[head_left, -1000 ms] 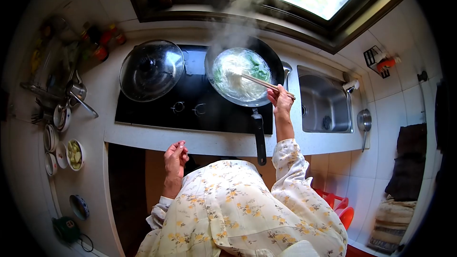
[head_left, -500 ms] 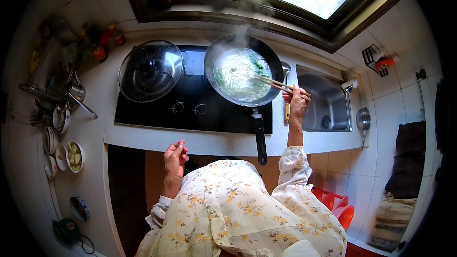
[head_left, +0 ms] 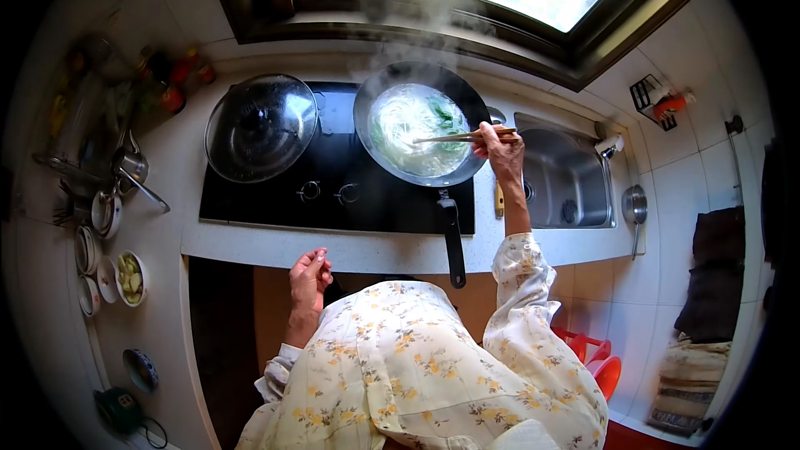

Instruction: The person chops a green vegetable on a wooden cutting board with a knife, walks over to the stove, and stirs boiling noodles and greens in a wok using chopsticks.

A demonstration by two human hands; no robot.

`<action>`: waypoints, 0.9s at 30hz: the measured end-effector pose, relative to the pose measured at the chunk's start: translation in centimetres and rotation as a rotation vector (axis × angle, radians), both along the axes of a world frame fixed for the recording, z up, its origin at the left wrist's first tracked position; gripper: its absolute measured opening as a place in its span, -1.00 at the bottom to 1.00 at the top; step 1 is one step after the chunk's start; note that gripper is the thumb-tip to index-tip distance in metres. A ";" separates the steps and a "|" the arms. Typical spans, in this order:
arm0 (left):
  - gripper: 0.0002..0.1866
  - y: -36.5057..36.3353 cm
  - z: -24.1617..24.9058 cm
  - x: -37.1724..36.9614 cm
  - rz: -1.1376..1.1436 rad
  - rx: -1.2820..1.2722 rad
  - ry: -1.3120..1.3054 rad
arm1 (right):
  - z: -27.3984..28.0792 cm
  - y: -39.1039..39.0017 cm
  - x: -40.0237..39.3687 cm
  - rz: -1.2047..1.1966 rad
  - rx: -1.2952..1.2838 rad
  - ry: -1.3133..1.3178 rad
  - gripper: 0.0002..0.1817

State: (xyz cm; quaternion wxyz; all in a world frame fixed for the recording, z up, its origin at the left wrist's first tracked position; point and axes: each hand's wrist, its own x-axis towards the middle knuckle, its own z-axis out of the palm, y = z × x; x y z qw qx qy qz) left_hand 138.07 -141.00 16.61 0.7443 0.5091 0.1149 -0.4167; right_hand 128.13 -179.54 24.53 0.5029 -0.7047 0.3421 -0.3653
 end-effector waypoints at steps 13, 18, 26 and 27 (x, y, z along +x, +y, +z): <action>-0.88 0.2 0.3 0.0 -0.003 -0.026 0.000 | -3.9 -2.6 4.2 -0.262 -0.065 -0.164 -0.73; -0.88 1.3 -0.5 0.3 0.048 -0.004 0.003 | -2.1 -1.3 1.7 -0.166 -0.087 -0.118 -0.71; -0.90 0.2 0.2 0.3 0.055 0.004 0.001 | 0.1 0.0 0.9 -0.334 -0.440 0.280 -0.68; -0.90 0.1 0.3 0.2 0.036 -0.008 0.000 | 0.5 0.5 1.2 -0.300 -0.344 0.144 -0.69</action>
